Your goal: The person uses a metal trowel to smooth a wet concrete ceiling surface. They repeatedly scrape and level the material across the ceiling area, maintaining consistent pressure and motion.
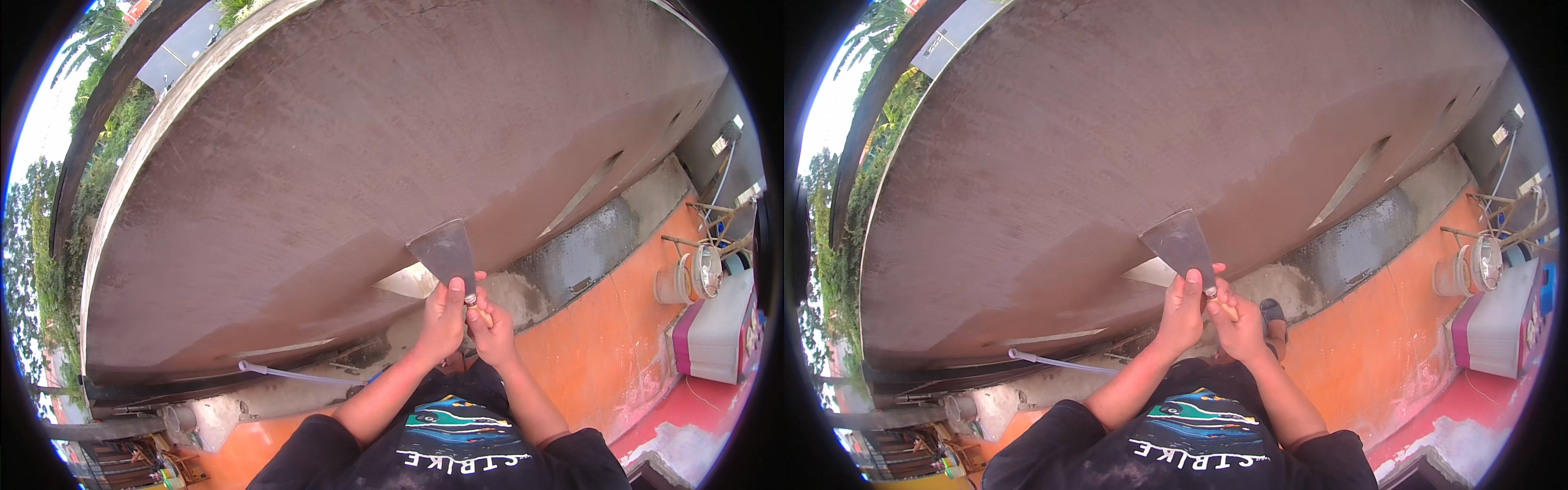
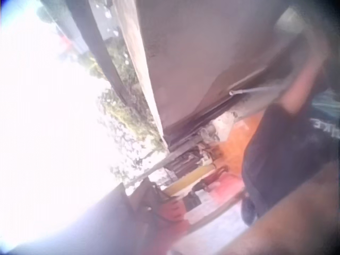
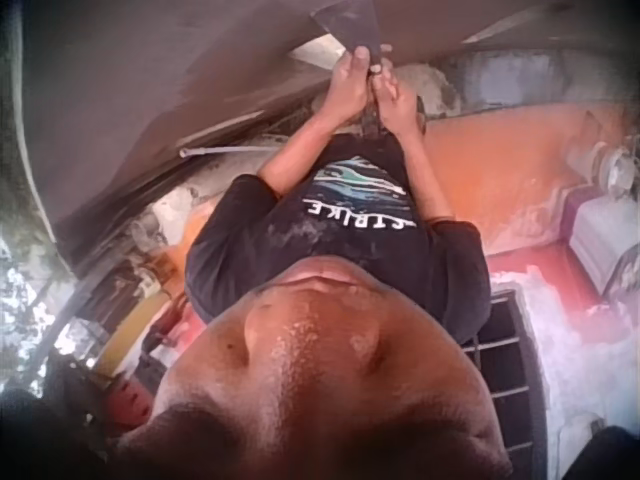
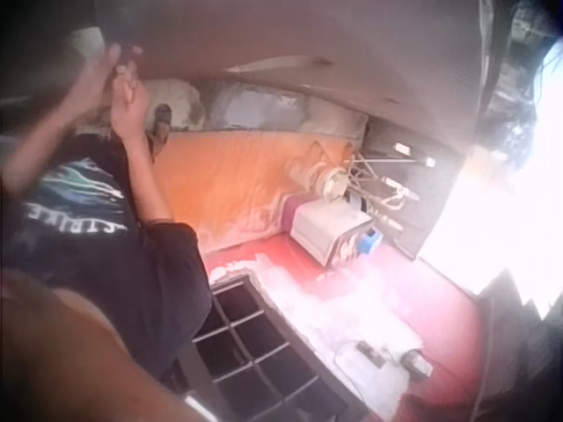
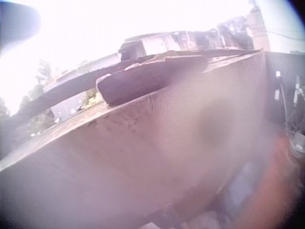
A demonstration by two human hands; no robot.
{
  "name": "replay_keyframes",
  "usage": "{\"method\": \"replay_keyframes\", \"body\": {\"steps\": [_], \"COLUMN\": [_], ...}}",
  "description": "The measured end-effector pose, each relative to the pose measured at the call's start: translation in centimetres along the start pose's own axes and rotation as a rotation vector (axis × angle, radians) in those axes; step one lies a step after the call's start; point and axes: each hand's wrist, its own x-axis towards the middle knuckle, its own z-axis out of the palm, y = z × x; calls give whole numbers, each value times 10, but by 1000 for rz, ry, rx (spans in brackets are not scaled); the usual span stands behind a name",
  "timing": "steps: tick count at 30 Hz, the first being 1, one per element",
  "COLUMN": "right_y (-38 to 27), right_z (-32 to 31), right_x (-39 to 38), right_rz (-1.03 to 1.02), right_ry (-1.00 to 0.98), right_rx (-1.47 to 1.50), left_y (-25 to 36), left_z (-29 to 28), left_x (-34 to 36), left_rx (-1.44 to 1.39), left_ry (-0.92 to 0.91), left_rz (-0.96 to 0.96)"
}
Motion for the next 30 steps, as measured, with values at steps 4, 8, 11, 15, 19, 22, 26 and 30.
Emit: {"method": "replay_keyframes", "body": {"steps": [4, 8, 11, 15, 19, 22, 26, 30], "right_y": [-15, -30, -29, -11, -6, -14, -24, -23], "right_z": [27, 30, 11, -5, -1, 5, 10, 5], "right_x": [8, 15, 6, -8, -7, 7, 17, 2], "right_rz": [-222, -123, -62, -50, -25, -180, -290, -125], "right_ry": [10, -93, -102, -86, 6, 2, -58, 27], "right_rx": [210, 217, 358, 296, 137, 17, -17, 155], "left_y": [20, 49, 48, 20, 2, 9, 26, 22], "left_z": [5, 7, 13, 13, 6, 1, -3, 0], "left_x": [6, 9, 9, -1, 1, 6, 5, 1], "left_rx": [-39, 15, 100, 43, -91, -130, -133, -73], "left_ry": [-55, 13, -80, -69, -51, -128, -93, -149], "left_rz": [147, 190, 41, -43, -64, 66, 205, 14]}}
